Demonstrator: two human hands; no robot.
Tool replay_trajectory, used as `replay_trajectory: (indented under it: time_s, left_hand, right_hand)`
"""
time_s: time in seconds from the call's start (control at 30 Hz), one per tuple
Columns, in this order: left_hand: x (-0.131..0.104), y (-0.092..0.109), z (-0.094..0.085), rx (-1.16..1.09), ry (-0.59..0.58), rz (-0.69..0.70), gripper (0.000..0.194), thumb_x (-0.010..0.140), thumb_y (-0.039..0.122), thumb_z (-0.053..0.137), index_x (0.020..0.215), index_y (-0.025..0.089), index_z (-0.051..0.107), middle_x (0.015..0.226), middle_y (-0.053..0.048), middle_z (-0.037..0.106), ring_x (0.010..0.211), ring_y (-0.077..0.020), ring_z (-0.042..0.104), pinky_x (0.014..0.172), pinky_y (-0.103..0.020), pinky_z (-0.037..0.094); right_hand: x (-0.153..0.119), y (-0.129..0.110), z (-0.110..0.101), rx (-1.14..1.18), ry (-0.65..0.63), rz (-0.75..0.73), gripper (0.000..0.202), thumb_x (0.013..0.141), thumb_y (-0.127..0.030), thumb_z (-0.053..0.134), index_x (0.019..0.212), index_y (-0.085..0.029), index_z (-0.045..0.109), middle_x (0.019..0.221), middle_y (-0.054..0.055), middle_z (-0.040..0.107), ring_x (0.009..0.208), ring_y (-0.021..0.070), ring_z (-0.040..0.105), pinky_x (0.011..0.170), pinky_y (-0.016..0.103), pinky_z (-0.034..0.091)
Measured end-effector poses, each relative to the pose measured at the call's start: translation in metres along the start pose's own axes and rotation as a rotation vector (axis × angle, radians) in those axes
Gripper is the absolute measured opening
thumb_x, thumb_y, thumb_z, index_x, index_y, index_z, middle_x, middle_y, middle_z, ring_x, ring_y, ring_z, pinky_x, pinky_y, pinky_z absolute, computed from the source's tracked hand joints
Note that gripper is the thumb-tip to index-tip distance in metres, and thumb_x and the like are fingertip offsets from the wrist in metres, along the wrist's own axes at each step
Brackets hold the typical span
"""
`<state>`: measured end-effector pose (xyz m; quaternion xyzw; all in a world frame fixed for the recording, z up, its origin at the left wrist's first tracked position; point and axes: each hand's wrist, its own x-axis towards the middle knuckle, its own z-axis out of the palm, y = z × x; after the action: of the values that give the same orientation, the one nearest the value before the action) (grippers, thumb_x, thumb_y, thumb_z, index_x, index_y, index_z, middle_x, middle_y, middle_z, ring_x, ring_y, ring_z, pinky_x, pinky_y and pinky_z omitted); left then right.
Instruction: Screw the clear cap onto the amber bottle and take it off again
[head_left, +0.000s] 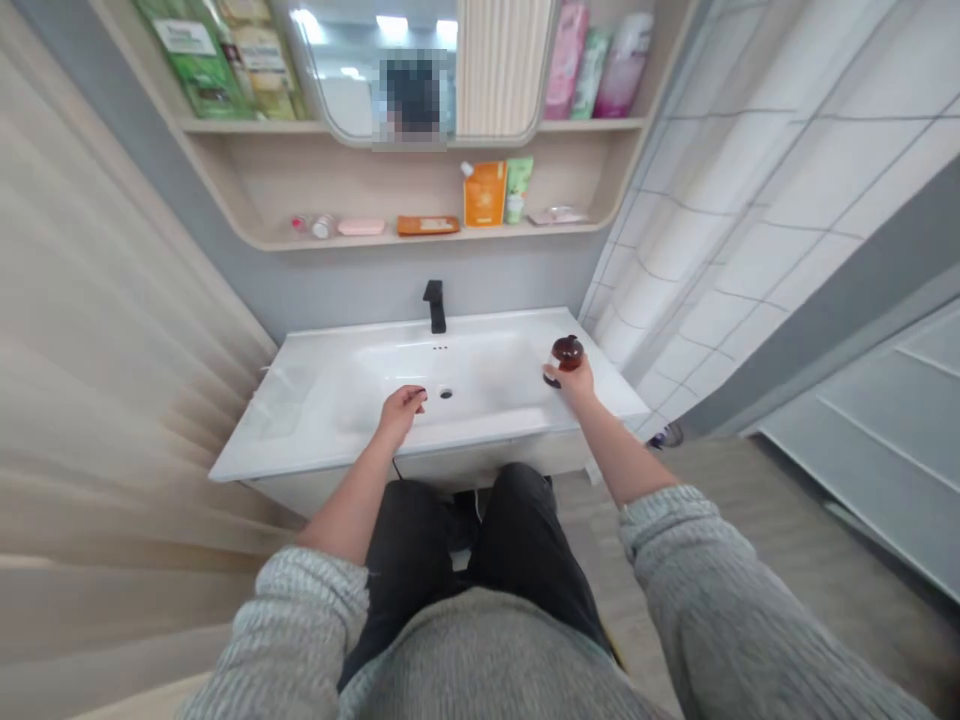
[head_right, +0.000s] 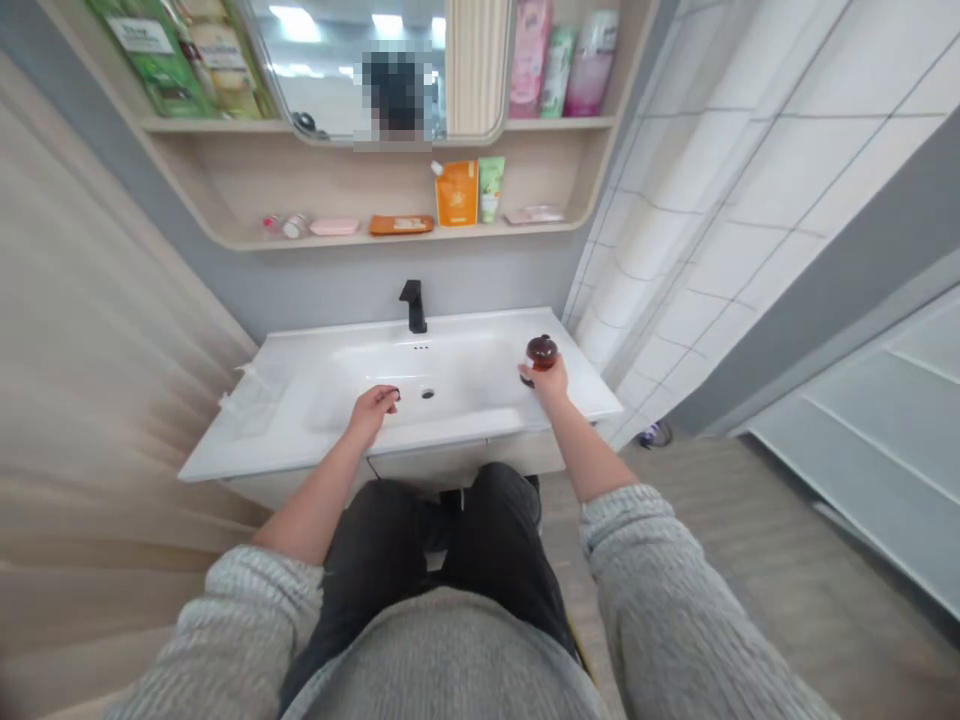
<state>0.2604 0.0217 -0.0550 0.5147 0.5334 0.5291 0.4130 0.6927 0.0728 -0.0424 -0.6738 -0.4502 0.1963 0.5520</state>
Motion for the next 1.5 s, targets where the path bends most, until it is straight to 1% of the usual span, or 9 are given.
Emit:
replay_trajectory:
  time_s: [0.1,0.2,0.3,0.43,0.63,0.87,1.0,1.27,1.5]
  left_hand:
    - [-0.014,0.015,0.006,0.006,0.062,-0.017,0.049,0.076,0.067,0.079,0.091,0.020,0.076,0.082,-0.006,0.077,0.065,-0.0190,0.068,0.070,-0.036,0.058]
    - [-0.038,0.044,0.014,-0.075,0.099,0.018,0.047,0.083,0.066,0.076,0.094,0.019,0.078,0.085,-0.007,0.078,0.071,-0.0216,0.072,0.075,-0.038,0.060]
    - [-0.074,0.086,0.017,-0.109,0.000,0.154,0.041,0.090,0.060,0.077,0.101,0.020,0.080,0.086,-0.007,0.078,0.078,-0.0231,0.075,0.082,-0.040,0.062]
    - [-0.123,0.140,0.010,-0.017,-0.145,0.242,0.031,0.090,0.051,0.082,0.105,0.024,0.082,0.086,-0.005,0.078,0.073,-0.0224,0.072,0.075,-0.039,0.060]
    - [-0.165,0.176,-0.003,0.192,-0.181,0.315,0.022,0.085,0.041,0.088,0.099,0.024,0.086,0.081,-0.005,0.076,0.070,-0.0229,0.067,0.073,-0.039,0.055]
    - [-0.189,0.220,-0.012,0.730,-0.351,0.258,0.016,0.091,0.037,0.078,0.099,0.023,0.083,0.084,-0.002,0.077,0.075,-0.0203,0.069,0.073,-0.033,0.050]
    - [-0.192,0.236,-0.009,0.973,-0.347,0.225,0.021,0.097,0.040,0.074,0.094,0.020,0.082,0.088,-0.008,0.080,0.081,-0.0238,0.071,0.076,-0.034,0.049]
    - [-0.188,0.229,0.006,1.145,-0.380,0.203,0.030,0.099,0.050,0.073,0.094,0.020,0.079,0.092,-0.010,0.081,0.087,-0.0271,0.074,0.077,-0.034,0.049]
    - [-0.186,0.218,0.018,1.310,-0.347,0.246,0.045,0.106,0.057,0.057,0.107,0.018,0.079,0.100,-0.015,0.080,0.095,-0.0309,0.076,0.083,-0.037,0.052]
  right_hand:
    - [-0.042,-0.024,0.001,0.149,-0.128,-0.043,0.073,0.057,-0.048,0.096,0.118,-0.021,0.066,0.109,0.010,0.080,0.098,0.0276,0.073,0.095,0.047,0.060]
    - [-0.097,-0.051,0.001,0.280,-0.297,-0.058,0.081,0.053,-0.047,0.099,0.123,-0.021,0.068,0.115,0.011,0.081,0.103,0.0301,0.076,0.100,0.049,0.061]
    - [-0.157,-0.074,0.001,0.373,-0.414,-0.081,0.087,0.055,-0.044,0.103,0.133,-0.024,0.068,0.125,0.010,0.081,0.115,0.0331,0.076,0.109,0.050,0.059]
    - [-0.224,-0.092,0.001,0.380,-0.537,-0.104,0.090,0.056,-0.042,0.105,0.138,-0.030,0.069,0.129,0.008,0.080,0.123,0.0363,0.075,0.114,0.054,0.057]
    - [-0.284,-0.107,-0.006,0.379,-0.750,-0.162,0.088,0.058,-0.041,0.106,0.138,-0.036,0.070,0.132,0.005,0.080,0.123,0.0370,0.076,0.115,0.055,0.057]
    - [-0.306,-0.113,-0.007,0.282,-0.818,-0.200,0.085,0.061,-0.044,0.105,0.135,-0.023,0.068,0.126,0.008,0.080,0.113,0.0338,0.077,0.106,0.051,0.060]
    - [-0.306,-0.115,-0.008,0.243,-0.805,-0.223,0.083,0.062,-0.041,0.103,0.135,-0.023,0.068,0.125,0.008,0.080,0.111,0.0330,0.076,0.104,0.050,0.059]
    - [-0.299,-0.118,-0.012,0.171,-0.771,-0.247,0.079,0.061,-0.039,0.102,0.131,-0.022,0.070,0.118,0.007,0.081,0.104,0.0307,0.076,0.098,0.046,0.060]
    - [-0.298,-0.115,-0.013,0.130,-0.734,-0.229,0.074,0.060,-0.037,0.102,0.126,-0.022,0.070,0.117,0.007,0.081,0.103,0.0311,0.076,0.100,0.048,0.059]
